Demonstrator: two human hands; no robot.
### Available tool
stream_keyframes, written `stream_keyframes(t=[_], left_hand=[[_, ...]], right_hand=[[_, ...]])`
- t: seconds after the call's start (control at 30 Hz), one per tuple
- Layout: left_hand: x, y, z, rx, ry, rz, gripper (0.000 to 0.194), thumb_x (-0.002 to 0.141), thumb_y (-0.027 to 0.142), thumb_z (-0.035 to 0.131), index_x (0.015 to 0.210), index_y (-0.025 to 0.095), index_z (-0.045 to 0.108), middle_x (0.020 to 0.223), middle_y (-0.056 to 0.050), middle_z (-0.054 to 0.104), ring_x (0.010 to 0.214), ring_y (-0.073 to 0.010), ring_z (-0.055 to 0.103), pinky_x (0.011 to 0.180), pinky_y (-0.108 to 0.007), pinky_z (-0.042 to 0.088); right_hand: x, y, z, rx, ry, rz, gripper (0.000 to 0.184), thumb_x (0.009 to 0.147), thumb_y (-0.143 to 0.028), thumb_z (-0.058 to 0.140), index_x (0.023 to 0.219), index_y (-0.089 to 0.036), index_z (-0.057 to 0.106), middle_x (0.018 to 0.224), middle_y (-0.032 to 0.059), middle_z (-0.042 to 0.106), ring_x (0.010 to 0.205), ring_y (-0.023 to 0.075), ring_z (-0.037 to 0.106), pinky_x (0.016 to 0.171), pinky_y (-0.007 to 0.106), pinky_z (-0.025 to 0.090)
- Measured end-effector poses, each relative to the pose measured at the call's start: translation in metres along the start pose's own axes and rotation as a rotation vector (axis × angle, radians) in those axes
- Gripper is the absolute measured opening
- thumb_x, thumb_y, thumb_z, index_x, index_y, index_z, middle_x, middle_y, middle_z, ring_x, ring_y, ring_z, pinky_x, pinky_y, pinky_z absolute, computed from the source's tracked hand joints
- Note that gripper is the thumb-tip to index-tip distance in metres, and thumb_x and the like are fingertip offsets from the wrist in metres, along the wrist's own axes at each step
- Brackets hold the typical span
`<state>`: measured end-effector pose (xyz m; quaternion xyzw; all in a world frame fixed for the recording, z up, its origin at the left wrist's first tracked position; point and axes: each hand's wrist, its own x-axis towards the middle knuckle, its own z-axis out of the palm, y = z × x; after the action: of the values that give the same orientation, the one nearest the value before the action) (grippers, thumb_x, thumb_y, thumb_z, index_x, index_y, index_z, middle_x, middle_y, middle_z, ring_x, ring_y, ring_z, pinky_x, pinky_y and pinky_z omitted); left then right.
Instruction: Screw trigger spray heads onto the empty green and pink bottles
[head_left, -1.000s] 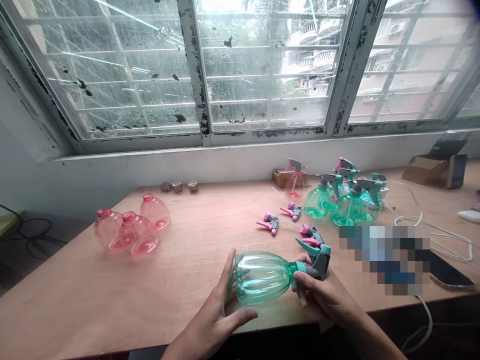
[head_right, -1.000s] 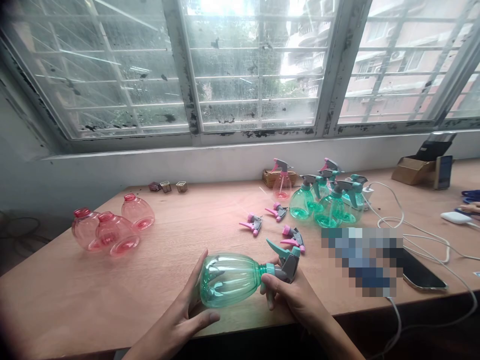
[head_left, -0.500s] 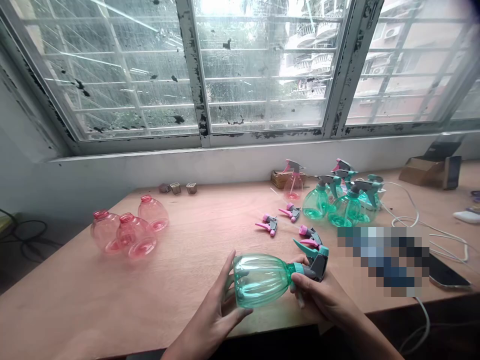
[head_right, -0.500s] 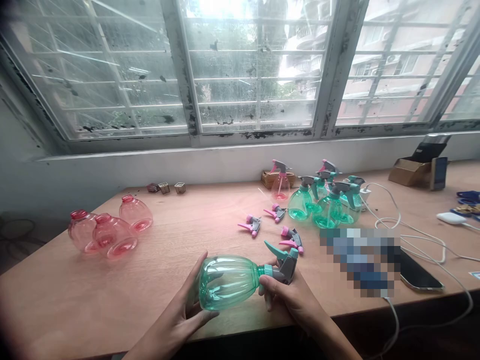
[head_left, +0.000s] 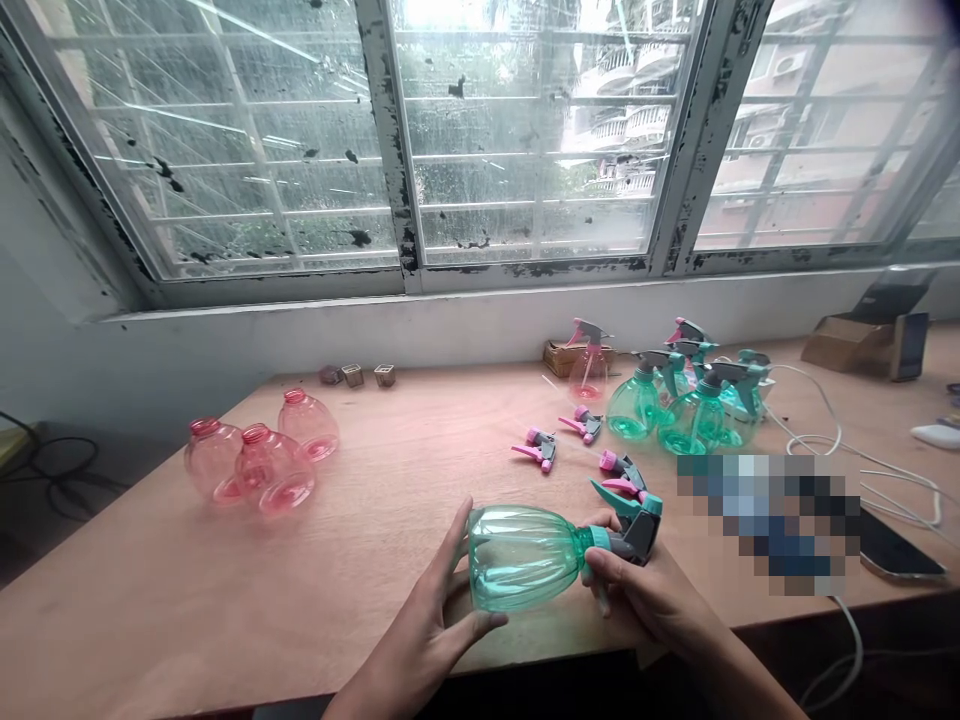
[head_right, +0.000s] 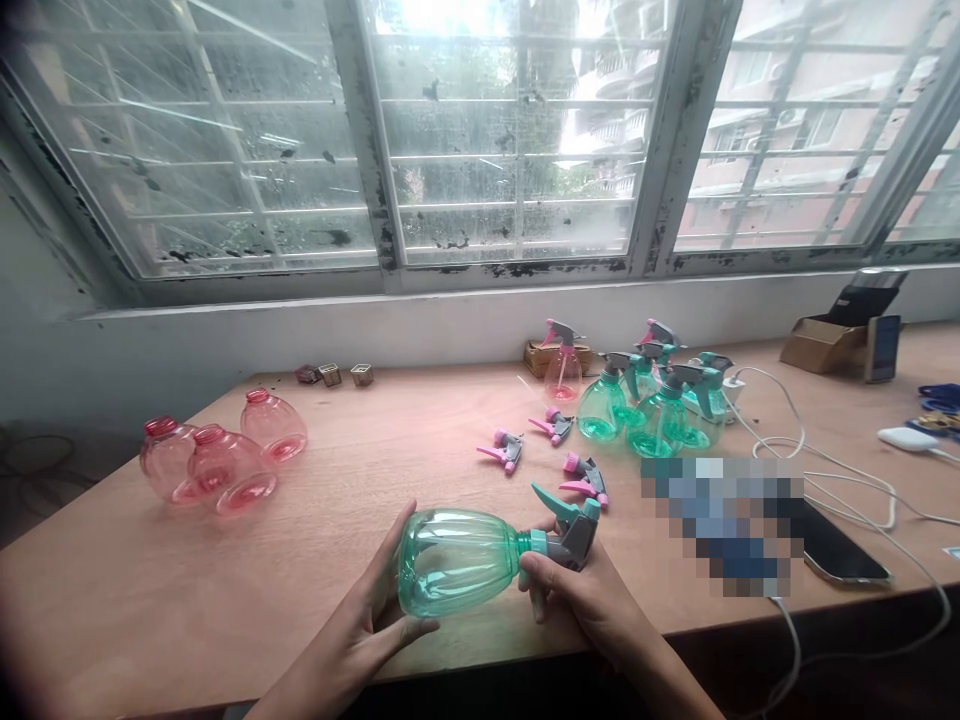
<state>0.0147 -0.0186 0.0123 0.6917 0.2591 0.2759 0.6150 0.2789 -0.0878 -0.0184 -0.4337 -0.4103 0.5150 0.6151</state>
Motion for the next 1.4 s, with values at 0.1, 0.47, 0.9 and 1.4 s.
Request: stream_keyframes(t=[0.1,0.47,0.9,1.4], left_hand=[[-0.003,0.004,0.001,0.024,0.0,-0.028,0.103,0.088,0.031,0.077,0.16,0.037,0.004,0.17,0.0,0.015,0.155,-0.0286,0.017,0.127,-0.042,0.025],[-0.004,0.004,-0.002,0.049,0.009,-0.027,0.09,0.092,0.039,0.073,0.16,0.036,0.013,0.168,-0.004,0.024,0.151,-0.0311,0.03,0.125,-0.046,0.028],[-0.006,0.007,-0.002,0.088,0.031,-0.061,0.09,0.091,0.046,0.072,0.16,0.032,0.015,0.168,-0.004,0.021,0.153,-0.032,0.023,0.127,-0.045,0.024],[-0.007,0.013,0.002,0.099,0.028,-0.082,0.095,0.091,0.037,0.072,0.161,0.028,0.008,0.168,-0.004,0.024,0.154,-0.0295,0.02,0.126,-0.04,0.025]], right_hand=[[-0.001,0.001,-0.001,0.003,0.001,-0.004,0.044,0.084,-0.044,0.08,0.103,-0.022,0.047,0.068,-0.002,0.074,0.047,0.0133,0.061,0.052,0.026,0.045],[0.0,-0.001,0.0,0.017,-0.01,0.0,0.041,0.085,-0.043,0.08,0.101,-0.022,0.048,0.069,-0.0024,0.073,0.049,0.0137,0.061,0.054,0.026,0.043],[0.001,0.0,-0.001,0.016,-0.027,-0.014,0.038,0.086,-0.042,0.079,0.1,-0.021,0.05,0.069,-0.002,0.072,0.051,0.0132,0.061,0.053,0.025,0.044],[0.0,-0.003,0.0,-0.005,-0.026,-0.038,0.036,0.087,-0.043,0.078,0.102,-0.019,0.055,0.069,-0.0015,0.07,0.051,0.0132,0.06,0.052,0.025,0.043]])
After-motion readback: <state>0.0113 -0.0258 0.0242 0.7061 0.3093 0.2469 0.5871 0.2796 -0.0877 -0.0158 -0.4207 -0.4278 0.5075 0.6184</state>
